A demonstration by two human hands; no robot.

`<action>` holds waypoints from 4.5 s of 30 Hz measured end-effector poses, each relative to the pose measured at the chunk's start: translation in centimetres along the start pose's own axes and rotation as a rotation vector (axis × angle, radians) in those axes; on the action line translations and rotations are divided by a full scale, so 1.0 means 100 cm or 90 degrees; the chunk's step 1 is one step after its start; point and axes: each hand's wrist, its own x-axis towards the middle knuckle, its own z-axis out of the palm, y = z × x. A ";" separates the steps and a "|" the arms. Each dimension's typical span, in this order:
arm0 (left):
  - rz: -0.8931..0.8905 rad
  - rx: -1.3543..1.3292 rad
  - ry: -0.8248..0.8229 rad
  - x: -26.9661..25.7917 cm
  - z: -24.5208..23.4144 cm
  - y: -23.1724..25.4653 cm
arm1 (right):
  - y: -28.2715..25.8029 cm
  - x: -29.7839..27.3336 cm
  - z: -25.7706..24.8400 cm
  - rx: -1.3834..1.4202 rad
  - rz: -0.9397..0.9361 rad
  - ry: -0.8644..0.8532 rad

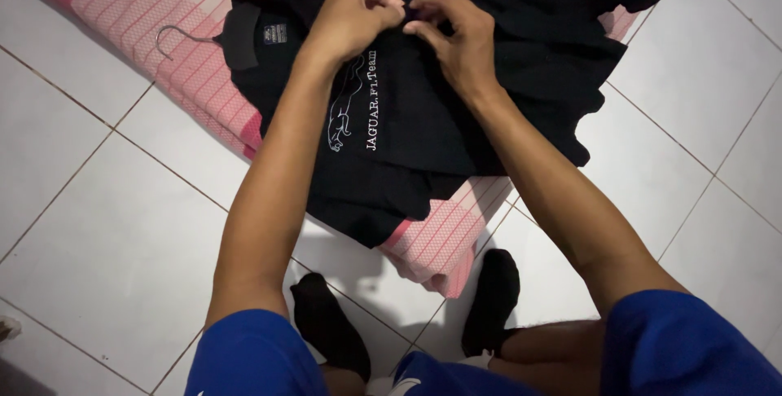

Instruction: Hanging a black shirt on a clothes hanger and buttoning it up in a bedroom.

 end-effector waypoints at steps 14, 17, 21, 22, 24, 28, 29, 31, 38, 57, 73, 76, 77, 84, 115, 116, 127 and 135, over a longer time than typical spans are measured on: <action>0.004 -0.020 0.045 0.007 0.007 -0.018 | 0.003 0.000 -0.002 -0.045 -0.043 -0.024; 0.001 0.065 0.139 -0.005 0.009 -0.001 | -0.001 0.000 -0.003 -0.079 -0.067 -0.019; 0.371 0.363 0.314 -0.025 0.008 0.024 | -0.001 0.000 -0.003 -0.078 -0.071 0.005; 0.372 0.363 0.315 -0.028 0.009 0.020 | 0.001 0.001 -0.003 -0.079 -0.072 0.005; 0.462 0.338 0.200 -0.034 0.012 0.012 | 0.004 0.000 -0.002 -0.076 -0.045 0.015; 0.468 0.338 0.224 -0.035 0.015 0.009 | 0.009 -0.003 0.002 -0.073 -0.006 0.022; 0.461 0.311 0.226 -0.035 0.015 0.009 | 0.010 -0.004 0.004 -0.057 0.017 0.023; 0.453 0.285 0.229 -0.034 0.015 0.010 | 0.013 -0.006 0.007 -0.040 0.038 0.023; 0.374 0.168 0.131 -0.028 0.002 0.024 | 0.032 -0.019 0.023 0.145 0.246 0.059; 0.157 0.023 0.140 -0.022 0.019 0.015 | 0.001 -0.004 0.015 -0.029 0.117 0.092; 0.103 0.050 0.169 -0.031 0.025 0.018 | -0.003 0.005 0.009 -0.239 -0.041 0.022; 0.147 0.029 0.169 -0.030 0.028 0.010 | -0.003 0.003 0.011 -0.244 -0.077 -0.002; 0.135 0.030 0.156 -0.029 0.028 0.007 | -0.003 0.002 0.012 -0.241 -0.072 -0.007; 0.121 0.063 0.115 -0.023 0.022 -0.003 | 0.002 0.000 0.019 -0.329 -0.099 0.003; 0.241 0.335 0.197 -0.024 0.008 0.014 | 0.066 -0.044 -0.068 -0.381 0.053 -0.189; 0.247 0.345 0.207 -0.023 0.009 0.012 | 0.064 -0.043 -0.069 -0.306 0.096 -0.188; 0.306 0.235 0.217 -0.020 0.013 0.027 | 0.054 -0.015 -0.086 -0.342 0.101 0.105; 0.254 0.264 0.161 -0.010 0.027 0.008 | 0.038 -0.030 -0.076 -0.114 0.169 -0.084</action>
